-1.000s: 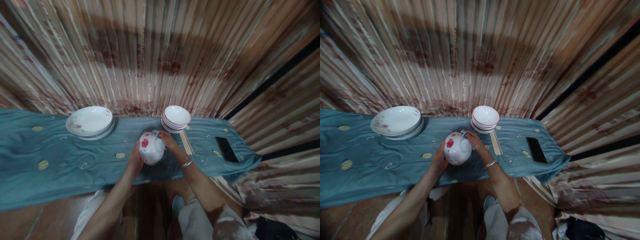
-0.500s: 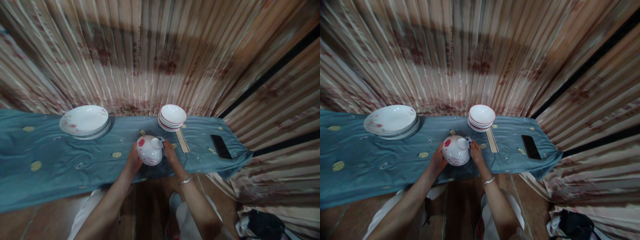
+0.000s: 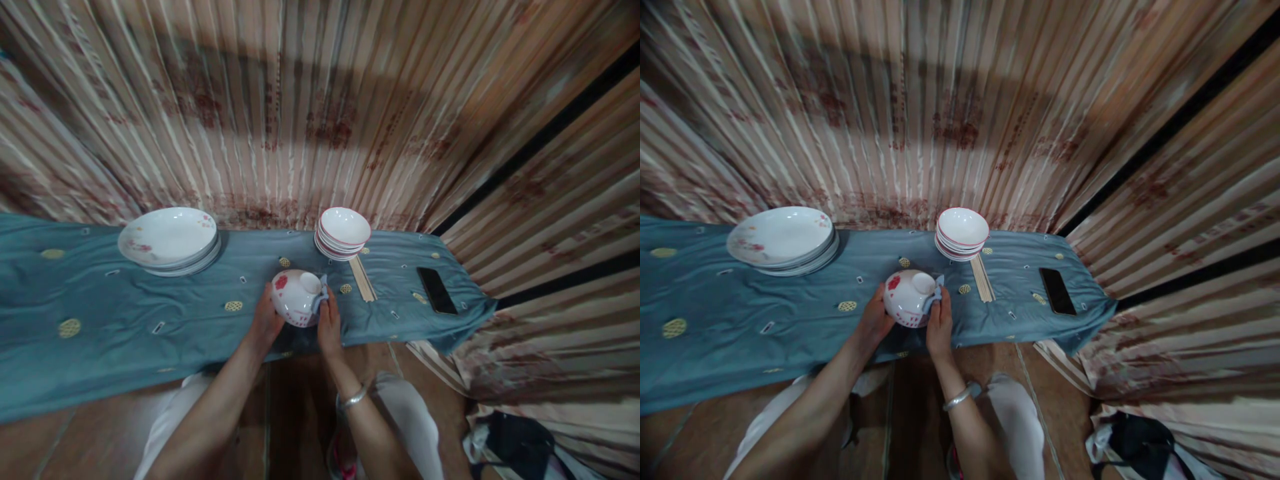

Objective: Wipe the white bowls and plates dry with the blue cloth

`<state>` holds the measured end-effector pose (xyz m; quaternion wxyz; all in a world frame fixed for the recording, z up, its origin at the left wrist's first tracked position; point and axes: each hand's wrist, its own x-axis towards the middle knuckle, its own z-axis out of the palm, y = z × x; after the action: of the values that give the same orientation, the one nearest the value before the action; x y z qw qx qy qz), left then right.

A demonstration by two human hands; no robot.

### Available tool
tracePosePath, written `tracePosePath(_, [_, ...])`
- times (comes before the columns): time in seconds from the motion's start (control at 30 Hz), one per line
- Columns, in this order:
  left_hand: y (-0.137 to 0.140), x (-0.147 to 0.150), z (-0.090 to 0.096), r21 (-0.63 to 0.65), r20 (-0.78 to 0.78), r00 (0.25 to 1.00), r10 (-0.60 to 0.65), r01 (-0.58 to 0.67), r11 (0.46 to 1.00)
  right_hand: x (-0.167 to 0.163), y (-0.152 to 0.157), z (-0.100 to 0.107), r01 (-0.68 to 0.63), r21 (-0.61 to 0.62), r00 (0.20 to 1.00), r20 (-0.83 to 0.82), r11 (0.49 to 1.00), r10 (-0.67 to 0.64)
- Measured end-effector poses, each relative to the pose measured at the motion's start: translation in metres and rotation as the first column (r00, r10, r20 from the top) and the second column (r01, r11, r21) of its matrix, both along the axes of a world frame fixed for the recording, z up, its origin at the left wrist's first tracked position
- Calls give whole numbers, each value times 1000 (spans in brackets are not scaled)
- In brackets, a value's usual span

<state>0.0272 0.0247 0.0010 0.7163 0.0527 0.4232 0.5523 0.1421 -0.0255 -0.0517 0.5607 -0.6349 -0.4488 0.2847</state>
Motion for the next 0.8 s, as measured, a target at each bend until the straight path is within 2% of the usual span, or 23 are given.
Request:
tracePosePath(0.23, [1, -2, -4, 69, 18, 1000, -12, 11, 998, -15, -18, -4, 0, 14, 992, 125, 1000, -1])
tracePosePath(0.37, [0, -3, 3, 20, 22, 999, 24, -25, 999, -24, -30, -4, 0, 1, 973, 231, 1000, 0])
tracePosePath(0.5, [-1, -4, 9, -27, 27, 999, 40, -39, 999, -39, -48, -2, -56, 14, 938, 342, 998, 47])
tracePosePath(0.7, [0, -4, 7, -15, 9, 997, 81, -81, 997, -51, -63, 0, -164, 77, 824, 558, 983, 94])
tracePosePath(0.8, [-1, -5, 4, 0, -3, 999, 40, -40, 999, -49, -60, 4, -238, 97, 747, 654, 966, 119])
